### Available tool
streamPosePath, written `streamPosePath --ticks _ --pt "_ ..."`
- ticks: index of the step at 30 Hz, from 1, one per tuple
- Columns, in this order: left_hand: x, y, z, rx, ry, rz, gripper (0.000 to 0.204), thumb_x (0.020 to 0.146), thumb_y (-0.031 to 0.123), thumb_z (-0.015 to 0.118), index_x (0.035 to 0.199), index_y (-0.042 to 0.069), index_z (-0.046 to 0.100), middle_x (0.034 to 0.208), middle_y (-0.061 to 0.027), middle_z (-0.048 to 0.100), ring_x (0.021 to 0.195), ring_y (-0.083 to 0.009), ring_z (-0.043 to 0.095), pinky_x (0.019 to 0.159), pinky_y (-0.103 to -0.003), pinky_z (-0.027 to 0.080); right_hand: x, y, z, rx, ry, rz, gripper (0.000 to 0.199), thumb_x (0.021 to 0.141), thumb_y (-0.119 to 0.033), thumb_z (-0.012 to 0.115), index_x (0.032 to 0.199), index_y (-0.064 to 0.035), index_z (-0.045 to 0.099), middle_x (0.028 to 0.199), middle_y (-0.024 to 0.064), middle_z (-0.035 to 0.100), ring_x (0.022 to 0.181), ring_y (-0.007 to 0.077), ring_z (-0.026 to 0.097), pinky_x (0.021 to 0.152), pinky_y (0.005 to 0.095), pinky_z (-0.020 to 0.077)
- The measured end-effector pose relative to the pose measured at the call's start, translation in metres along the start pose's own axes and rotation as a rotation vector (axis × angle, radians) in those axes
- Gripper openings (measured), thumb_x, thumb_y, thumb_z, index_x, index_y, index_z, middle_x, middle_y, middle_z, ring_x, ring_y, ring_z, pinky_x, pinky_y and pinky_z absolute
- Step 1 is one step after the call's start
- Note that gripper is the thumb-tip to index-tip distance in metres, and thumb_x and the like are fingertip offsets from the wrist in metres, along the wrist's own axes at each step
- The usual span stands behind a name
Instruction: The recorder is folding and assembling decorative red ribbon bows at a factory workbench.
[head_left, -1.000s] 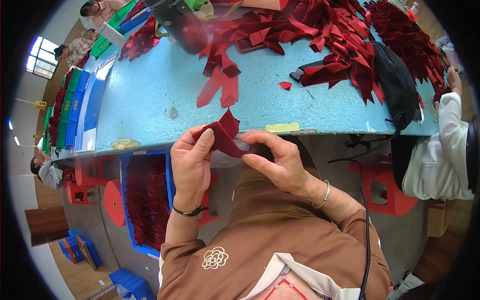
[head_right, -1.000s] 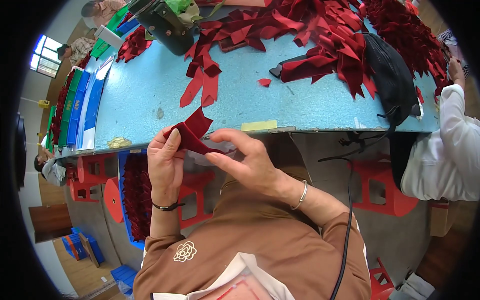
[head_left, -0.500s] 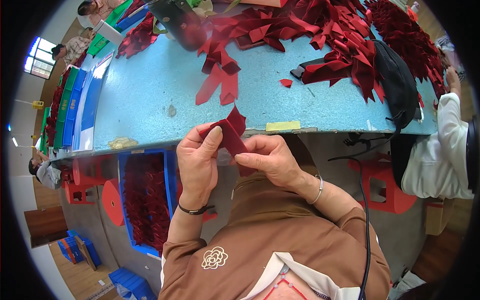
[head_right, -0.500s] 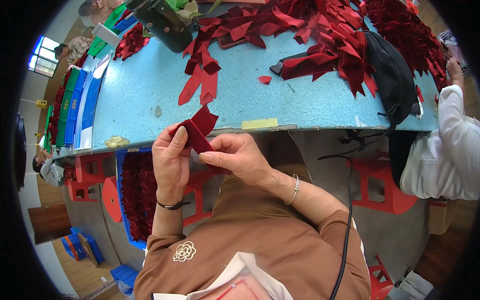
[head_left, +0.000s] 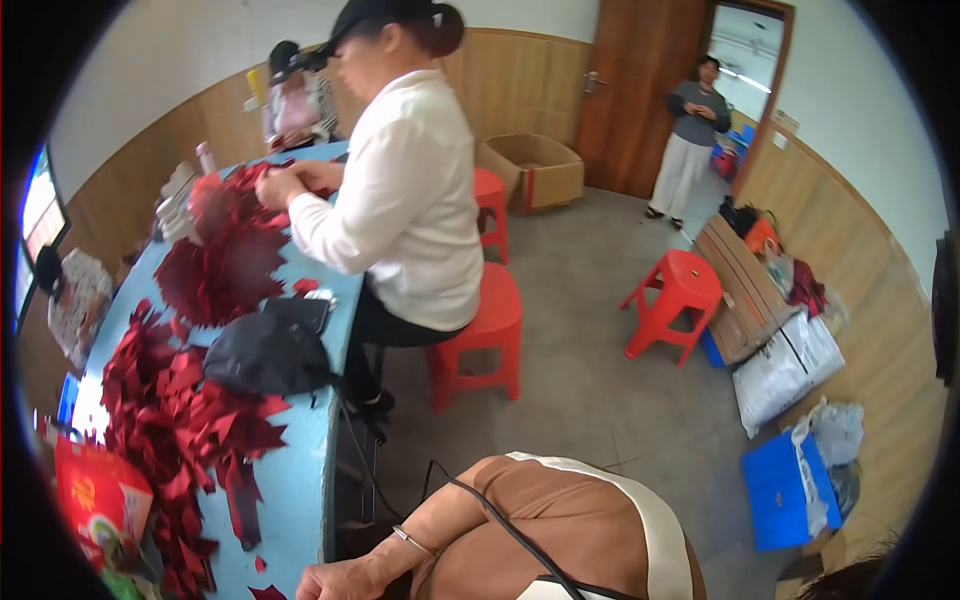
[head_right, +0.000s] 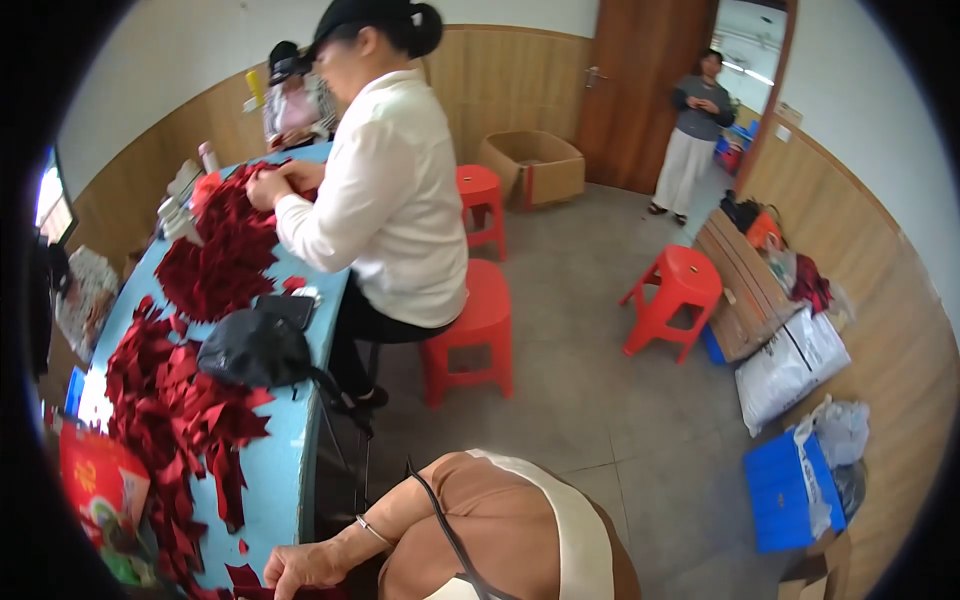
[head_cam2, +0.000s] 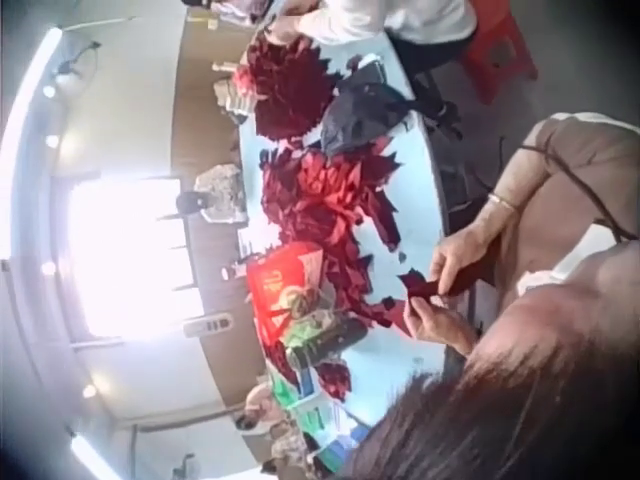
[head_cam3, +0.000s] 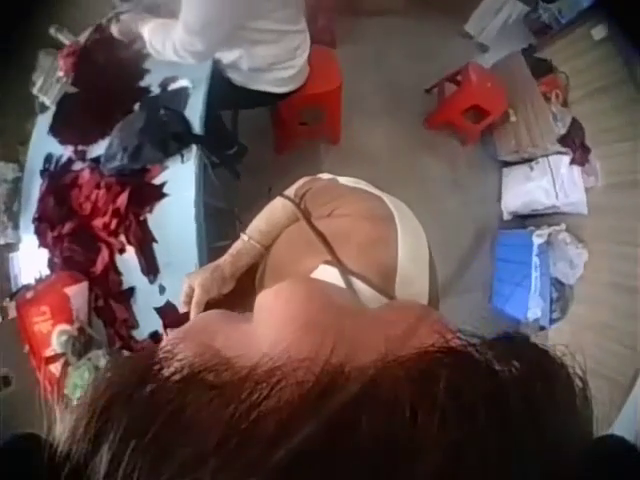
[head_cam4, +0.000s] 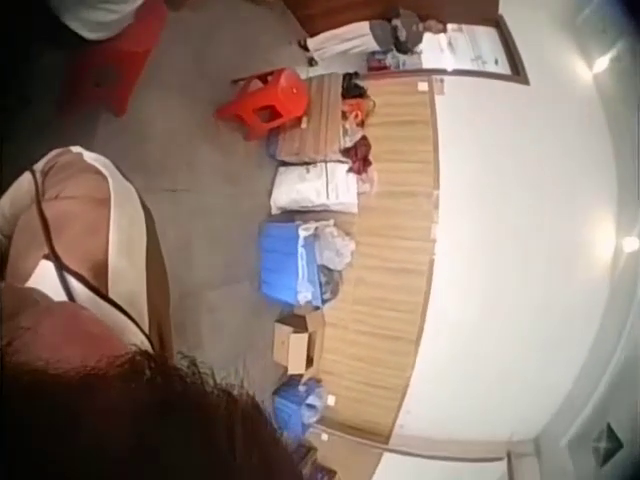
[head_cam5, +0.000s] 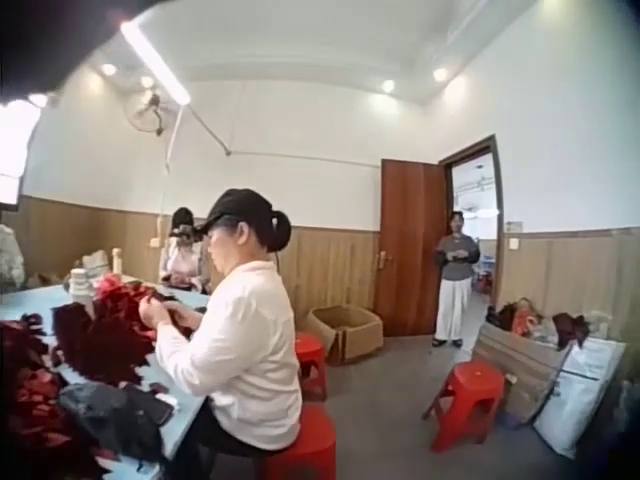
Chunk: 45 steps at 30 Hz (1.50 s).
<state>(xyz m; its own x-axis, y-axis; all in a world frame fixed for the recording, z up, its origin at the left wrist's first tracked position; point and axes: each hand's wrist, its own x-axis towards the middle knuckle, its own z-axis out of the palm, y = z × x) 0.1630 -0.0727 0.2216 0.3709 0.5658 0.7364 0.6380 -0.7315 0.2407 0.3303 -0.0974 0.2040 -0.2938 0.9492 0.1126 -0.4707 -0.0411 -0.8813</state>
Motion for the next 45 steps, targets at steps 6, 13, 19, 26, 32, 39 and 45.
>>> streamPosePath --ticks 6,13,19,26,32,39,45 --pt "0.027 0.057 0.013 -0.792 0.004 -0.677 0.022 0.089 0.016 0.061 0.090 -0.006 0.062 0.081 -0.0102 0.065 0.072 -0.0184 0.057 0.067 -0.031 0.046 -0.038 -0.035 -0.009 0.192 0.018 -0.027 0.015 0.079 -0.011 0.072 0.087 0.0006 0.067 0.077 0.0023 0.064 0.071 0.0088 0.056 0.065 0.0263 0.0455" --pt "0.032 0.078 0.017 -1.027 0.075 -0.693 0.022 0.088 0.015 0.062 0.091 -0.007 0.063 0.084 -0.0118 0.066 0.074 -0.0191 0.058 0.072 -0.031 0.047 -0.048 -0.040 -0.021 0.128 0.047 -0.071 0.015 0.078 -0.009 0.072 0.088 0.0017 0.068 0.078 0.0041 0.066 0.071 0.0103 0.059 0.067 0.0269 0.0469" --pt "0.034 0.080 0.020 -1.058 0.048 -0.686 0.023 0.088 0.016 0.063 0.090 -0.007 0.063 0.083 -0.0118 0.065 0.072 -0.0187 0.058 0.070 -0.031 0.047 -0.058 -0.047 -0.016 -0.046 0.144 -0.130 0.014 0.080 -0.011 0.070 0.083 0.0015 0.069 0.073 0.0030 0.066 0.068 0.0095 0.059 0.063 0.0261 0.0464" --pt "0.017 0.032 0.030 -0.772 0.009 -0.626 0.024 0.090 0.018 0.061 0.092 -0.006 0.063 0.084 -0.0134 0.066 0.073 -0.0207 0.059 0.070 -0.031 0.048 -0.027 -0.007 -0.020 -0.220 0.157 -0.089 0.017 0.081 -0.019 0.071 0.084 -0.0023 0.071 0.071 0.0035 0.066 0.067 0.0091 0.058 0.061 0.0262 0.0460" --pt "-0.012 -0.071 0.042 -0.816 -0.009 -0.879 0.016 0.089 0.009 0.058 0.097 -0.003 0.065 0.088 -0.0088 0.065 0.080 -0.0138 0.059 0.073 -0.028 0.047 0.050 0.075 0.000 -0.348 0.250 -0.244 0.008 0.078 -0.008 0.070 0.079 -0.0017 0.065 0.071 -0.0013 0.060 0.061 0.0056 0.053 0.054 0.0234 0.0438" --pt "-0.084 -0.217 0.010 -1.423 0.072 -1.154 0.015 0.087 0.004 0.063 0.099 -0.005 0.062 0.092 -0.0098 0.067 0.080 -0.0142 0.064 0.074 -0.026 0.052 0.124 0.191 0.068 0.109 0.206 0.091 0.013 0.084 0.001 0.062 0.073 -0.0011 0.057 0.084 0.0043 0.059 0.074 0.0096 0.056 0.064 0.0242 0.0478" --pt "-0.108 -0.244 -0.016 -1.457 0.071 -1.197 0.015 0.087 0.005 0.064 0.099 -0.004 0.063 0.092 -0.0101 0.068 0.080 -0.0142 0.064 0.073 -0.026 0.052 0.140 0.230 0.095 0.199 0.152 0.161 0.010 0.084 0.001 0.063 0.076 -0.0023 0.058 0.086 0.0024 0.060 0.076 0.0080 0.054 0.073 0.0239 0.0451"
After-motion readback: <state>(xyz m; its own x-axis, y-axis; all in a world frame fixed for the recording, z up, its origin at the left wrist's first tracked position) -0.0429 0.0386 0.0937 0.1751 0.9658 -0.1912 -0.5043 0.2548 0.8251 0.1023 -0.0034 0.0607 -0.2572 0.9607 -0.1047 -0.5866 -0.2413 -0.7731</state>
